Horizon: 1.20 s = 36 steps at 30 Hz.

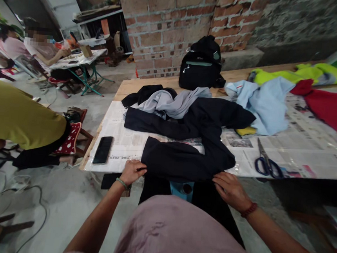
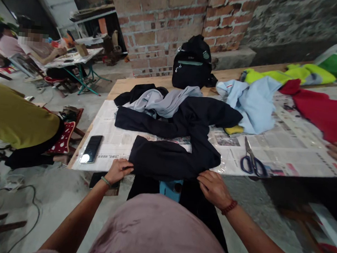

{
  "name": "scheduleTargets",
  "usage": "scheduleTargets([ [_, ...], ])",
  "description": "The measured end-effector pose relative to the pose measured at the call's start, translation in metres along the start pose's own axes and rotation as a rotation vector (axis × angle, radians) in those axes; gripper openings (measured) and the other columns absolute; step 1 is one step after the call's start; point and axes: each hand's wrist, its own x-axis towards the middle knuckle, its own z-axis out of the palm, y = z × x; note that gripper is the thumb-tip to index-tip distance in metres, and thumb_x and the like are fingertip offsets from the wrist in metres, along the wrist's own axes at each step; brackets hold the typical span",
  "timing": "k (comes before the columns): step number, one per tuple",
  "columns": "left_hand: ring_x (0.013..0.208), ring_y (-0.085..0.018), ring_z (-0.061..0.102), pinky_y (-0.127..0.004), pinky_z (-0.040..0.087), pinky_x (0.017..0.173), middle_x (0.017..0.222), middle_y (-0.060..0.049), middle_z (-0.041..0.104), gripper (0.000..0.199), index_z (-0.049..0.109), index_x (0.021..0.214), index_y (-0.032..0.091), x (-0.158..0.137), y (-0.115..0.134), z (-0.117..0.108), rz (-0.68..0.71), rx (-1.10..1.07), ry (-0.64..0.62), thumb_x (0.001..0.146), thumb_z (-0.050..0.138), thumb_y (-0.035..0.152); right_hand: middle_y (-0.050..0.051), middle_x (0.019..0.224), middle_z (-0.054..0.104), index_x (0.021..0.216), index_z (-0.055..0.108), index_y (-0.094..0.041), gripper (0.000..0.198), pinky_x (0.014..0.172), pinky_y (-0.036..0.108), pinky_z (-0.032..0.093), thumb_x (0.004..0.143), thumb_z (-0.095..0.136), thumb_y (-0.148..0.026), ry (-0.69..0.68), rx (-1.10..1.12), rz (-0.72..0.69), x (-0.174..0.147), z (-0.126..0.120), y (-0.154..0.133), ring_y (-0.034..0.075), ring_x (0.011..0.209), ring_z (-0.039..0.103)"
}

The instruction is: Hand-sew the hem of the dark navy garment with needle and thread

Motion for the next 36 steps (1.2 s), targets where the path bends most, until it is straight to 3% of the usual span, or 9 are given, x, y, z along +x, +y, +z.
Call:
scheduleTargets([
  [4,0.079,-0.016,0.055,-0.032,0.037,0.073,0.082,-0.001,0.065,0.013,0.068,0.074,0.026,-0.003,0.005,-0.002,0.113,0.109,0.022,0.07,0.063,0.037,0.007,0.088,0.063,0.084,0.064,-0.019,0.017,0.077,0.037,0.043,0.079,0.048,-0.016,0.018,0.007,-0.021,0.002,-0.004,0.0,0.02,0.087,0.053],
  [10,0.075,-0.015,0.056,-0.031,0.039,0.07,0.082,-0.003,0.065,0.016,0.066,0.082,0.024,-0.006,0.007,0.0,0.174,0.179,0.041,0.08,0.05,0.023,0.007,0.088,0.063,0.083,0.065,-0.02,0.02,0.077,0.036,0.041,0.079,0.046,-0.014,0.006,-0.013,-0.027,0.002,-0.006,0.002,0.019,0.088,0.052],
  [13,0.075,-0.015,0.056,-0.031,0.04,0.07,0.081,-0.003,0.065,0.02,0.064,0.086,0.022,0.003,0.009,-0.007,0.171,0.207,0.123,0.081,0.045,0.018,0.006,0.089,0.062,0.086,0.064,-0.02,0.023,0.077,0.036,0.04,0.079,0.044,-0.011,-0.037,-0.027,-0.026,0.002,-0.008,0.003,0.019,0.089,0.051],
  [20,0.084,-0.021,0.054,-0.035,0.037,0.075,0.088,-0.005,0.064,0.018,0.065,0.083,0.021,0.073,0.038,-0.063,0.138,0.352,0.467,0.078,0.048,0.02,0.007,0.084,0.06,0.112,0.053,-0.015,0.037,0.071,0.032,0.042,0.08,0.038,-0.006,-0.012,-0.042,0.073,0.018,-0.017,0.012,0.018,0.079,0.051],
  [25,0.082,-0.019,0.054,-0.03,0.04,0.072,0.088,-0.005,0.06,0.021,0.065,0.088,0.019,0.119,0.05,-0.089,0.035,0.297,0.601,0.078,0.046,0.024,0.007,0.083,0.061,0.092,0.061,-0.017,0.02,0.075,0.033,0.043,0.081,0.044,-0.013,0.139,0.05,0.18,0.04,-0.026,0.02,0.018,0.08,0.053],
  [30,0.081,-0.017,0.055,-0.027,0.044,0.073,0.086,-0.004,0.062,0.018,0.065,0.081,0.02,0.135,0.027,-0.062,-0.028,0.159,0.54,0.073,0.049,0.018,0.004,0.078,0.06,0.084,0.062,-0.018,0.015,0.071,0.029,0.045,0.078,0.049,-0.023,0.185,0.22,0.408,0.057,-0.03,0.03,0.016,0.076,0.056],
  [34,0.077,-0.017,0.057,-0.03,0.047,0.071,0.085,-0.006,0.063,0.018,0.065,0.081,0.018,0.13,0.009,-0.028,-0.093,0.029,0.459,0.072,0.049,0.016,0.003,0.077,0.062,0.079,0.063,-0.018,0.016,0.069,0.027,0.044,0.074,0.051,-0.028,0.11,0.349,0.599,0.065,-0.03,0.037,0.015,0.073,0.057],
  [36,0.079,-0.017,0.058,-0.03,0.048,0.072,0.09,-0.007,0.062,0.021,0.063,0.087,0.017,0.122,0.01,-0.016,-0.101,-0.005,0.483,0.075,0.046,0.017,0.001,0.073,0.063,0.078,0.063,-0.018,0.018,0.065,0.026,0.043,0.073,0.051,-0.031,0.049,0.396,0.708,0.067,-0.031,0.04,0.014,0.068,0.056],
])
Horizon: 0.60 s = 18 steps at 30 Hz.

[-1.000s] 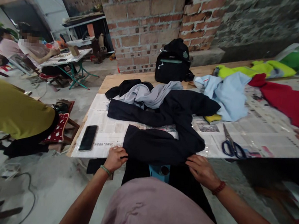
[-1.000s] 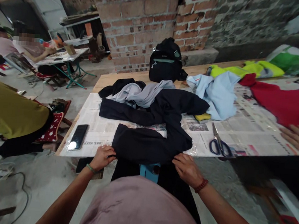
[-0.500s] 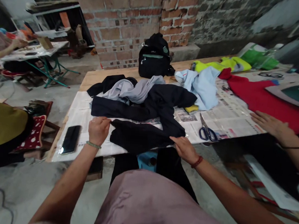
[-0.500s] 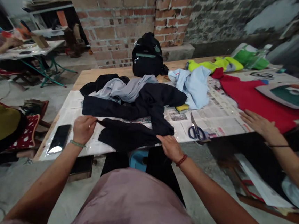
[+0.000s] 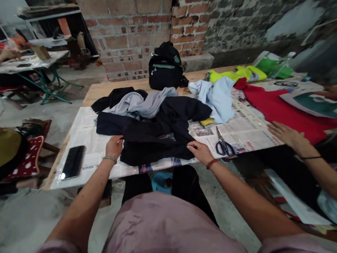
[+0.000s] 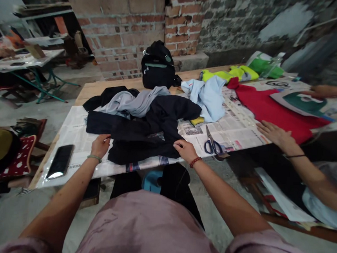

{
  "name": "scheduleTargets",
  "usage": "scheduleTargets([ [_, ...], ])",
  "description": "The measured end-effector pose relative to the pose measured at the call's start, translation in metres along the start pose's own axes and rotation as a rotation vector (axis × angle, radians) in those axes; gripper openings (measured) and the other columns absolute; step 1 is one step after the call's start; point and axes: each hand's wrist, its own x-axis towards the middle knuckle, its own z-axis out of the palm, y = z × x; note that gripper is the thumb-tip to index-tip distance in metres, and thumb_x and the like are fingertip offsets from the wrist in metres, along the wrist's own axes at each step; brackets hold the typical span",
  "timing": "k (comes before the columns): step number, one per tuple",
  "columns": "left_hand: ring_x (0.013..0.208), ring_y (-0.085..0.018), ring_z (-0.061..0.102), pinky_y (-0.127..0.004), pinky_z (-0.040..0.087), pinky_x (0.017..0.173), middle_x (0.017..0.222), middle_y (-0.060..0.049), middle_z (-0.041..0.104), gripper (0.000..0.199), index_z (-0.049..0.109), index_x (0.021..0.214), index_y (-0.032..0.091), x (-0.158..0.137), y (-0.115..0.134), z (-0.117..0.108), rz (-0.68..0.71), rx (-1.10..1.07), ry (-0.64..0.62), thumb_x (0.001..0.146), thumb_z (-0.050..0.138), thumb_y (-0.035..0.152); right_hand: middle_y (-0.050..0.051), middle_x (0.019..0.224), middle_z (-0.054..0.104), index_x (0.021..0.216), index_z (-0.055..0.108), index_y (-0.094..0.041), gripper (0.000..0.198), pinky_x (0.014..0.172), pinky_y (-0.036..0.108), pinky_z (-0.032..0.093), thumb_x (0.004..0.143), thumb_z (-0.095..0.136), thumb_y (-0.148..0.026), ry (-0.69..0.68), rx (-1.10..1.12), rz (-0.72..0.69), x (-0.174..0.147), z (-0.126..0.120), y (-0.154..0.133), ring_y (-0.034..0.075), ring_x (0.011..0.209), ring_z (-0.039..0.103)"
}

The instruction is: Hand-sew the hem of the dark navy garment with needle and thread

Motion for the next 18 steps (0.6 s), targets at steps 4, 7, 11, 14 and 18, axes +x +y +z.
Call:
scheduleTargets([
  [4,0.099,-0.017,0.053,-0.031,0.043,0.085,0.103,-0.009,0.058,0.026,0.058,0.101,0.017,-0.03,0.022,-0.003,0.163,-0.06,0.094,0.083,0.041,0.025,0.0,0.069,0.061,0.075,0.063,-0.017,0.022,0.06,0.025,0.04,0.071,0.051,-0.036,-0.028,0.047,0.149,0.004,-0.002,0.003,0.013,0.063,0.053],
  [7,0.108,-0.019,0.048,-0.033,0.037,0.091,0.115,-0.01,0.054,0.032,0.054,0.109,0.018,-0.053,0.042,-0.005,0.372,-0.017,-0.055,0.082,0.046,0.032,0.0,0.067,0.06,0.073,0.062,-0.016,0.024,0.059,0.024,0.039,0.069,0.052,-0.038,-0.013,0.118,0.191,0.007,-0.001,0.006,0.012,0.062,0.051],
  [11,0.103,-0.023,0.051,-0.038,0.033,0.087,0.112,-0.01,0.057,0.045,0.048,0.119,0.02,-0.068,0.049,0.006,0.397,0.166,-0.294,0.078,0.052,0.038,0.0,0.067,0.059,0.072,0.062,-0.016,0.027,0.059,0.023,0.039,0.065,0.054,-0.04,0.026,0.218,0.249,0.011,0.001,0.01,0.012,0.063,0.05],
  [14,0.091,-0.021,0.055,-0.038,0.033,0.082,0.097,-0.007,0.064,0.033,0.054,0.11,0.021,-0.066,0.04,0.007,0.304,0.264,-0.391,0.078,0.052,0.026,0.0,0.067,0.059,0.071,0.061,-0.016,0.029,0.06,0.023,0.04,0.064,0.053,-0.042,0.069,0.241,0.272,0.011,-0.004,0.014,0.013,0.064,0.05],
  [18,0.083,-0.017,0.055,-0.036,0.031,0.081,0.088,-0.004,0.064,0.023,0.062,0.092,0.023,-0.068,0.026,-0.017,0.459,0.229,-0.492,0.078,0.046,0.013,0.0,0.063,0.058,0.067,0.06,-0.017,0.03,0.058,0.024,0.039,0.065,0.052,-0.046,0.0,0.105,0.207,0.001,-0.017,0.019,0.014,0.061,0.05],
])
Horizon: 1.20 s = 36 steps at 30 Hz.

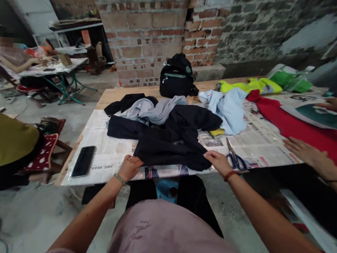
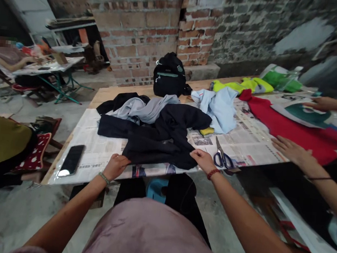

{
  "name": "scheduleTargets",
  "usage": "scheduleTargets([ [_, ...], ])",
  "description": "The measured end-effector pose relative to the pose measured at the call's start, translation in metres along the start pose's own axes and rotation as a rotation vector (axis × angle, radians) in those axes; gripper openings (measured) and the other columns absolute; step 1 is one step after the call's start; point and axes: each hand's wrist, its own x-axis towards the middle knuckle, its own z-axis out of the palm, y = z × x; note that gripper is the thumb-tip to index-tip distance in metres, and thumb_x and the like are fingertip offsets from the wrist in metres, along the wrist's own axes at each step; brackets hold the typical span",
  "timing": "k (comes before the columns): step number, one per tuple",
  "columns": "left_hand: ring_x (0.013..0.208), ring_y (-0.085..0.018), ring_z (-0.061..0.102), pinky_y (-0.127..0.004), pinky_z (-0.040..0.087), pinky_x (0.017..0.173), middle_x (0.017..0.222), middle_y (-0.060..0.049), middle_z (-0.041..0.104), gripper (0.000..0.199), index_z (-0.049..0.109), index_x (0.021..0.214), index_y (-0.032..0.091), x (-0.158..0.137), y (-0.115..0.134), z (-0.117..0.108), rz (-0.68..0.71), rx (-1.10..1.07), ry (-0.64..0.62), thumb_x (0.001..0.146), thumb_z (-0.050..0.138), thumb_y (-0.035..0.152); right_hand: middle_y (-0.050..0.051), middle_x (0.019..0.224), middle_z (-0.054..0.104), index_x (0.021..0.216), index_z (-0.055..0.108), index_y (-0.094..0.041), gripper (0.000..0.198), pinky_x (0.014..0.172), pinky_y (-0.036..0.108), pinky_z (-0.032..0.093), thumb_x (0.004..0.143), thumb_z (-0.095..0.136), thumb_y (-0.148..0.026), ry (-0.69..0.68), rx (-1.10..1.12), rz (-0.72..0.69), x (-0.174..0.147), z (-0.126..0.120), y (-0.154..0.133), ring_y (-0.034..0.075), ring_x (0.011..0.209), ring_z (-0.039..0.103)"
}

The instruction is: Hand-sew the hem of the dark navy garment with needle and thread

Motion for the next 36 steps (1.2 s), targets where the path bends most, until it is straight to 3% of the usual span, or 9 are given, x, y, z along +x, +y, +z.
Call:
scheduleTargets([
  [4,0.081,-0.016,0.052,-0.037,0.029,0.081,0.081,-0.003,0.06,0.02,0.062,0.089,0.023,-0.038,0.0,-0.011,0.105,0.028,-0.02,0.078,0.047,0.014,0.001,0.067,0.06,0.067,0.06,-0.019,0.03,0.061,0.026,0.041,0.068,0.05,-0.047,-0.146,-0.163,-0.146,-0.017,-0.003,0.003,0.016,0.064,0.054],
  [7,0.081,-0.017,0.05,-0.036,0.029,0.079,0.08,-0.003,0.059,0.014,0.063,0.084,0.022,-0.062,0.004,-0.009,0.054,0.028,-0.035,0.076,0.052,0.018,0.004,0.076,0.062,0.068,0.061,-0.019,0.03,0.069,0.029,0.043,0.068,0.049,-0.047,-0.178,-0.202,-0.233,-0.026,0.004,0.005,0.018,0.072,0.057],
  [10,0.089,-0.019,0.05,-0.037,0.029,0.08,0.094,-0.004,0.06,0.019,0.063,0.079,0.021,-0.073,0.01,-0.006,-0.006,-0.03,-0.022,0.073,0.059,0.038,0.005,0.077,0.062,0.069,0.061,-0.02,0.031,0.07,0.031,0.044,0.068,0.049,-0.048,-0.164,-0.23,-0.241,-0.029,0.01,0.007,0.019,0.073,0.058],
  [15,0.096,-0.02,0.05,-0.038,0.03,0.084,0.107,-0.004,0.059,0.037,0.063,0.07,0.018,-0.063,0.021,-0.004,-0.068,-0.107,0.03,0.076,0.049,0.052,0.004,0.077,0.063,0.07,0.062,-0.021,0.03,0.066,0.03,0.046,0.069,0.048,-0.048,-0.158,-0.255,-0.263,-0.027,0.012,0.01,0.019,0.071,0.058],
  [19,0.094,-0.02,0.051,-0.036,0.032,0.082,0.111,-0.007,0.057,0.044,0.057,0.105,0.02,-0.048,0.031,-0.004,-0.022,-0.13,-0.001,0.075,0.052,0.051,0.004,0.076,0.062,0.07,0.061,-0.02,0.028,0.068,0.03,0.045,0.071,0.047,-0.044,-0.132,-0.262,-0.285,-0.026,0.013,0.014,0.018,0.072,0.058],
  [22,0.096,-0.022,0.049,-0.038,0.032,0.081,0.109,-0.007,0.057,0.052,0.052,0.113,0.022,-0.042,0.042,-0.001,0.047,-0.091,-0.065,0.07,0.057,0.051,0.004,0.077,0.061,0.07,0.06,-0.02,0.025,0.068,0.029,0.044,0.072,0.047,-0.041,-0.121,-0.267,-0.292,-0.025,0.014,0.018,0.017,0.072,0.057],
  [27,0.085,-0.02,0.049,-0.036,0.032,0.076,0.087,-0.005,0.058,0.022,0.058,0.1,0.023,-0.043,0.061,0.01,0.085,0.052,-0.108,0.078,0.053,0.024,0.004,0.076,0.06,0.071,0.06,-0.018,0.022,0.069,0.028,0.043,0.073,0.048,-0.036,-0.111,-0.238,-0.295,-0.021,0.012,0.021,0.016,0.073,0.057],
  [31,0.074,-0.018,0.049,-0.033,0.033,0.067,0.074,-0.004,0.056,0.018,0.062,0.08,0.02,-0.045,0.061,0.018,0.0,0.108,0.003,0.08,0.045,0.013,0.003,0.073,0.06,0.068,0.06,-0.018,0.018,0.068,0.026,0.043,0.073,0.049,-0.031,-0.103,-0.192,-0.294,-0.019,0.007,0.017,0.015,0.071,0.056],
  [36,0.077,-0.017,0.052,-0.031,0.035,0.067,0.082,-0.005,0.06,0.019,0.061,0.085,0.02,-0.019,0.069,0.01,-0.121,-0.021,0.246,0.084,0.043,0.024,0.002,0.071,0.06,0.069,0.062,-0.018,0.014,0.069,0.026,0.043,0.073,0.052,-0.026,-0.084,-0.14,-0.35,-0.022,0.003,0.007,0.014,0.07,0.055],
])
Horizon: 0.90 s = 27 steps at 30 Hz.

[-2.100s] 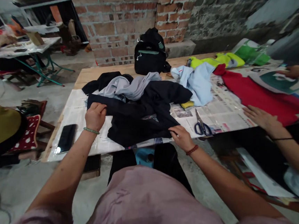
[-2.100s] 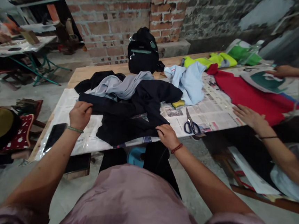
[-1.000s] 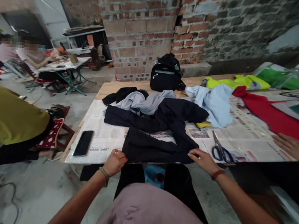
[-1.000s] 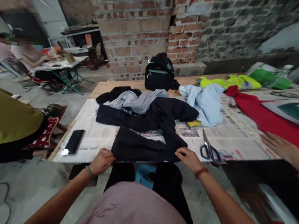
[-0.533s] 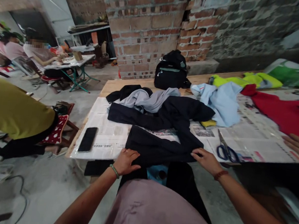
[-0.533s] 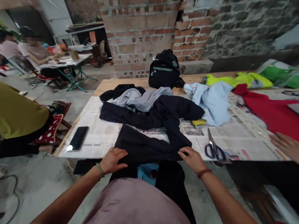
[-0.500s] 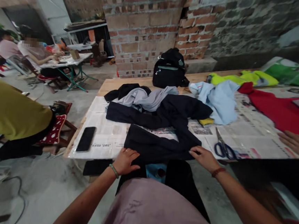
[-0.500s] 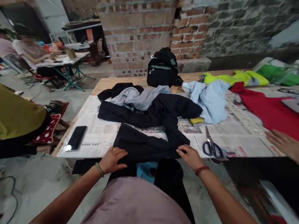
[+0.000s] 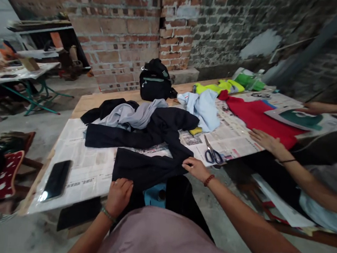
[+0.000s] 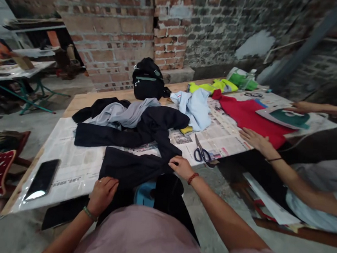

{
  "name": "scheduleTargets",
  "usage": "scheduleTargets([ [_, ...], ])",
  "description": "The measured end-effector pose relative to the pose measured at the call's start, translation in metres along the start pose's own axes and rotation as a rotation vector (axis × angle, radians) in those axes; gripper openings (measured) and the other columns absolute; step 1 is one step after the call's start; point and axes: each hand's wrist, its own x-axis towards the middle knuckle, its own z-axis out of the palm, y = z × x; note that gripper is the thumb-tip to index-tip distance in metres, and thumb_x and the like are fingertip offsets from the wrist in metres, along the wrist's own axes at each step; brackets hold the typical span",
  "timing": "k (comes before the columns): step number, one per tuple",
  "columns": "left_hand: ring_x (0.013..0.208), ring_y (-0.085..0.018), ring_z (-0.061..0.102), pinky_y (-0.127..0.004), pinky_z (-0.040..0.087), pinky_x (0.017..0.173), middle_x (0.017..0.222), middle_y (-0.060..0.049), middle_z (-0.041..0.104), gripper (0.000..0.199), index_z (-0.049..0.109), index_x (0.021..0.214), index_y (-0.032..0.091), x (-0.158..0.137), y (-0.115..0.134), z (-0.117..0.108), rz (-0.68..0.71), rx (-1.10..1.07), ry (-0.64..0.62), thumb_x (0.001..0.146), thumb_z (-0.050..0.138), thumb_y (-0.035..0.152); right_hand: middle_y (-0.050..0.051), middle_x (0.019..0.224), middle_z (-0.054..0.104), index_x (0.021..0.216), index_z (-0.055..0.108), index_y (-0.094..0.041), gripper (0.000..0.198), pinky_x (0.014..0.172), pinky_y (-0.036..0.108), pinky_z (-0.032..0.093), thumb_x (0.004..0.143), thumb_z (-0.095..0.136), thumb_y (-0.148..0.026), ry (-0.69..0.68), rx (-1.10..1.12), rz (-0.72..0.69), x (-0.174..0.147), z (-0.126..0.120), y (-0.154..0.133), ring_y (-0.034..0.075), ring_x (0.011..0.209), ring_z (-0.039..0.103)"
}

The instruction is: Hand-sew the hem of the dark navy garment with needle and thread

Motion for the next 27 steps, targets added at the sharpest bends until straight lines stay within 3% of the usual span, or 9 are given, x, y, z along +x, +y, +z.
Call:
scheduleTargets([
  [8,0.08,-0.024,0.053,-0.035,0.034,0.069,0.081,-0.009,0.062,0.043,0.062,0.09,0.018,0.079,0.102,0.011,0.067,-0.116,-0.043,0.077,0.043,0.054,0.001,0.068,0.059,0.069,0.063,-0.019,0.011,0.07,0.028,0.04,0.075,0.055,-0.023,0.058,-0.028,-0.1,0.003,-0.007,-0.046,0.015,0.072,0.053],
  [11,0.079,-0.025,0.052,-0.038,0.033,0.07,0.083,-0.012,0.061,0.044,0.06,0.095,0.015,0.099,0.126,0.019,0.04,-0.104,-0.029,0.076,0.045,0.052,0.001,0.067,0.059,0.066,0.061,-0.019,0.012,0.07,0.029,0.039,0.076,0.055,-0.022,0.067,-0.023,-0.117,0.007,-0.011,-0.059,0.014,0.072,0.053],
  [15,0.077,-0.024,0.053,-0.038,0.031,0.072,0.079,-0.01,0.061,0.021,0.06,0.088,0.016,0.112,0.122,0.022,0.0,-0.069,-0.075,0.077,0.045,0.025,0.001,0.071,0.057,0.075,0.06,-0.018,0.006,0.073,0.029,0.04,0.073,0.055,-0.016,0.008,-0.005,-0.145,0.007,-0.015,-0.058,0.014,0.074,0.052],
  [19,0.075,-0.02,0.053,-0.034,0.033,0.069,0.077,-0.006,0.061,0.021,0.061,0.083,0.019,0.107,0.096,0.017,0.007,-0.055,-0.112,0.073,0.045,0.012,0.002,0.081,0.056,0.1,0.054,-0.018,0.041,0.076,0.031,0.04,0.061,0.055,-0.004,-0.114,-0.082,-0.164,0.001,-0.021,-0.043,0.016,0.081,0.05],
  [21,0.077,-0.019,0.052,-0.033,0.034,0.069,0.077,-0.005,0.06,0.024,0.062,0.084,0.019,0.098,0.087,0.014,0.027,-0.067,-0.111,0.072,0.044,0.009,0.003,0.083,0.056,0.103,0.052,-0.018,0.046,0.078,0.033,0.038,0.06,0.055,-0.003,-0.137,-0.144,-0.175,-0.002,-0.022,-0.036,0.018,0.085,0.047],
  [27,0.077,-0.017,0.047,-0.031,0.037,0.069,0.08,-0.005,0.056,0.031,0.063,0.089,0.022,0.063,0.088,0.016,0.303,-0.186,-0.15,0.075,0.042,0.005,0.003,0.085,0.056,0.104,0.051,-0.02,0.045,0.079,0.034,0.034,0.062,0.052,-0.002,-0.082,-0.263,-0.275,-0.01,-0.02,-0.02,0.02,0.09,0.044],
])
